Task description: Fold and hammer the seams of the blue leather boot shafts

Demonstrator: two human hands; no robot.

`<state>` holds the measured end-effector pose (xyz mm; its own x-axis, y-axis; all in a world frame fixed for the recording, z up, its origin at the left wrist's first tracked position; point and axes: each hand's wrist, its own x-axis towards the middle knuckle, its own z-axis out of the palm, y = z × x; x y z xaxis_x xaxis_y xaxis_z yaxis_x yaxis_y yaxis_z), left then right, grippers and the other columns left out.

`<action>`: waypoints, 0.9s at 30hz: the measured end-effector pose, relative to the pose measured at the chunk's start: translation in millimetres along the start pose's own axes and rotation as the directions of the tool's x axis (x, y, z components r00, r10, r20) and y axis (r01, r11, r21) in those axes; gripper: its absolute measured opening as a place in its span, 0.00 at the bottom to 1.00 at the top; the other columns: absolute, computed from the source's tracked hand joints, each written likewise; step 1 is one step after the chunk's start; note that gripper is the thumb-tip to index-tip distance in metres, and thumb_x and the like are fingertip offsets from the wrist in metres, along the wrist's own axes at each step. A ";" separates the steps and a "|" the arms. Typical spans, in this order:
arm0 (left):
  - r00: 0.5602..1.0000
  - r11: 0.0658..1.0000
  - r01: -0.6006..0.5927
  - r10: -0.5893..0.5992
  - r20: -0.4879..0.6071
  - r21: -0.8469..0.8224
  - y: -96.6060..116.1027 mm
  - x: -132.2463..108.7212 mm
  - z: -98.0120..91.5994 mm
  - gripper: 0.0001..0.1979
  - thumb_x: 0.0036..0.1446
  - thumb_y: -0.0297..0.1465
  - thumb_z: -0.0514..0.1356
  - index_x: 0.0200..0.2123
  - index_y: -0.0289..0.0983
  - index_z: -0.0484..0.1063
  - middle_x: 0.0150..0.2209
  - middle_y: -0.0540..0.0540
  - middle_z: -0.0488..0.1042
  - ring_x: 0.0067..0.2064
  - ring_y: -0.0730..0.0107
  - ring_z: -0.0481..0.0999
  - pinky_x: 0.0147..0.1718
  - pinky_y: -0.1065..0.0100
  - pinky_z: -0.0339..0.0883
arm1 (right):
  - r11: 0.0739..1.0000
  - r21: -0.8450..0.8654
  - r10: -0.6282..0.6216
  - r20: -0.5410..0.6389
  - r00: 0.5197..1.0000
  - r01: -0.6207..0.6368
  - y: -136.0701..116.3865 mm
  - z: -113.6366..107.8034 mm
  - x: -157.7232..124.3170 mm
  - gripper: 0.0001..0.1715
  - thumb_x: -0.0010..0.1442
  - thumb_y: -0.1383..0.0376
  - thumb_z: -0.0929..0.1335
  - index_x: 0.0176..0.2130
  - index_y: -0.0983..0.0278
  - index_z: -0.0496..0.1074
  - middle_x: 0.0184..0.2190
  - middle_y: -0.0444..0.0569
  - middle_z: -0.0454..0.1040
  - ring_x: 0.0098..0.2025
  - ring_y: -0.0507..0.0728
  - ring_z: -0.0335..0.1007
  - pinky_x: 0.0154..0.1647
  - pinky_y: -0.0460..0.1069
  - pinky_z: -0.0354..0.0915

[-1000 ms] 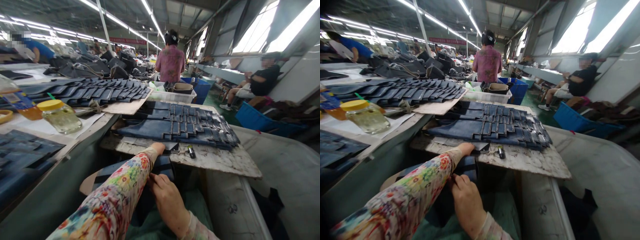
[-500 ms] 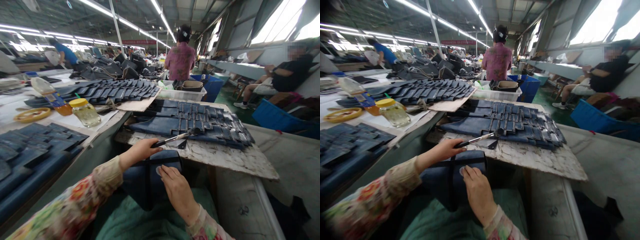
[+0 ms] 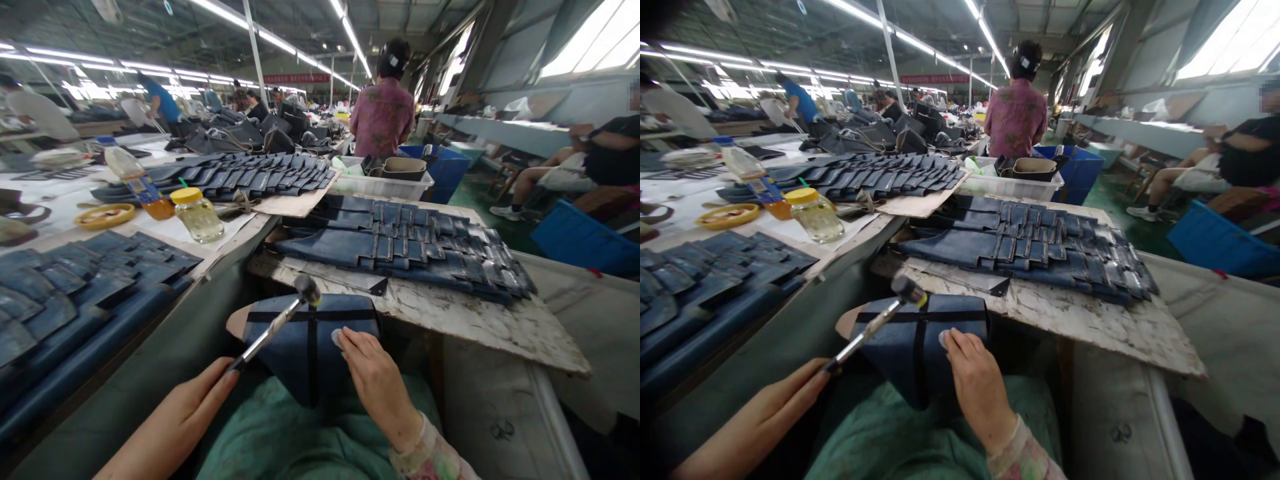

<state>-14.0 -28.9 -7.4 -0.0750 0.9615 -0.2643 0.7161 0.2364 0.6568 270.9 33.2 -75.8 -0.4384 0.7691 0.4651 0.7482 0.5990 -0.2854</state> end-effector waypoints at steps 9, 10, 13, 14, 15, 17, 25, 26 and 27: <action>0.997 0.998 -0.035 0.038 -0.070 0.045 -4.1 -3.3 2.7 0.24 0.56 0.48 0.47 0.48 0.42 0.71 0.43 0.48 0.77 0.43 0.61 0.77 0.42 0.69 0.71 | 1.000 0.006 0.010 0.013 1.000 -0.010 1.0 0.2 -4.3 0.22 0.64 0.72 0.58 0.55 0.66 0.65 0.51 0.53 0.70 0.50 0.58 0.65 0.51 0.55 0.68; 0.998 0.999 -0.022 0.025 -0.059 0.049 -5.5 -3.0 2.8 0.24 0.56 0.48 0.48 0.46 0.42 0.72 0.42 0.48 0.78 0.42 0.61 0.77 0.42 0.69 0.71 | 1.000 0.005 0.014 0.011 1.000 -0.014 1.4 0.3 -5.0 0.22 0.64 0.72 0.58 0.56 0.66 0.65 0.51 0.53 0.70 0.50 0.58 0.65 0.51 0.55 0.68; 0.999 0.998 0.019 -0.017 -0.032 0.066 -7.3 -0.9 4.0 0.20 0.55 0.46 0.50 0.40 0.42 0.75 0.40 0.49 0.78 0.42 0.60 0.78 0.42 0.69 0.71 | 1.000 0.008 0.014 0.004 1.000 -0.014 1.9 0.7 -5.9 0.22 0.64 0.72 0.58 0.56 0.65 0.65 0.50 0.53 0.70 0.50 0.58 0.65 0.50 0.55 0.68; 0.999 0.998 0.014 -0.011 -0.042 0.053 -6.4 -0.3 4.4 0.20 0.55 0.46 0.50 0.41 0.42 0.74 0.39 0.49 0.79 0.41 0.61 0.78 0.42 0.69 0.71 | 1.000 0.011 0.012 0.001 1.000 -0.012 1.9 0.8 -6.0 0.22 0.63 0.72 0.58 0.56 0.65 0.65 0.50 0.53 0.70 0.50 0.58 0.65 0.50 0.55 0.68; 0.998 1.000 -0.001 0.003 -0.058 0.031 -4.8 0.2 4.8 0.21 0.56 0.46 0.49 0.43 0.42 0.73 0.39 0.49 0.78 0.40 0.62 0.78 0.41 0.70 0.71 | 1.000 0.014 0.010 -0.003 1.000 -0.010 1.8 0.9 -6.0 0.22 0.63 0.72 0.59 0.56 0.65 0.65 0.50 0.53 0.70 0.50 0.57 0.65 0.50 0.55 0.68; 0.997 0.999 -0.043 0.041 -0.072 -0.018 -0.4 1.8 6.8 0.24 0.57 0.47 0.47 0.48 0.41 0.70 0.36 0.48 0.78 0.38 0.64 0.78 0.38 0.72 0.71 | 1.000 0.016 0.007 -0.015 1.000 -0.007 1.5 0.9 -6.2 0.22 0.63 0.72 0.59 0.55 0.65 0.65 0.50 0.53 0.70 0.50 0.57 0.66 0.50 0.55 0.68; 0.994 0.994 -0.097 0.094 0.064 0.044 28.6 20.9 28.8 0.21 0.59 0.46 0.46 0.45 0.44 0.71 0.44 0.50 0.76 0.47 0.64 0.75 0.43 0.71 0.68 | 0.999 0.024 0.023 -0.023 0.999 -0.022 -1.6 0.3 -10.2 0.23 0.63 0.72 0.58 0.56 0.64 0.65 0.50 0.52 0.70 0.51 0.58 0.64 0.52 0.55 0.68; 0.991 0.991 -0.127 0.125 0.053 0.041 35.5 22.0 31.3 0.21 0.60 0.46 0.45 0.46 0.44 0.70 0.45 0.50 0.76 0.47 0.64 0.75 0.43 0.72 0.68 | 0.999 0.027 0.022 -0.025 0.999 -0.021 -2.1 0.0 -10.0 0.23 0.63 0.73 0.58 0.56 0.64 0.65 0.50 0.52 0.70 0.52 0.58 0.64 0.52 0.55 0.67; 0.986 0.986 -0.160 0.157 0.056 0.046 42.7 22.9 33.9 0.21 0.60 0.45 0.45 0.46 0.43 0.70 0.44 0.49 0.76 0.46 0.65 0.75 0.42 0.72 0.67 | 0.999 0.031 0.021 -0.029 0.999 -0.020 -2.5 -0.5 -9.7 0.22 0.63 0.72 0.58 0.56 0.65 0.65 0.50 0.52 0.70 0.52 0.58 0.64 0.52 0.55 0.67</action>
<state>38.4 -1.5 -9.4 0.0771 0.9774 -0.1967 0.7498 0.0732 0.6576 273.5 24.2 -79.1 -0.4082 0.7745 0.4833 0.7410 0.5903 -0.3202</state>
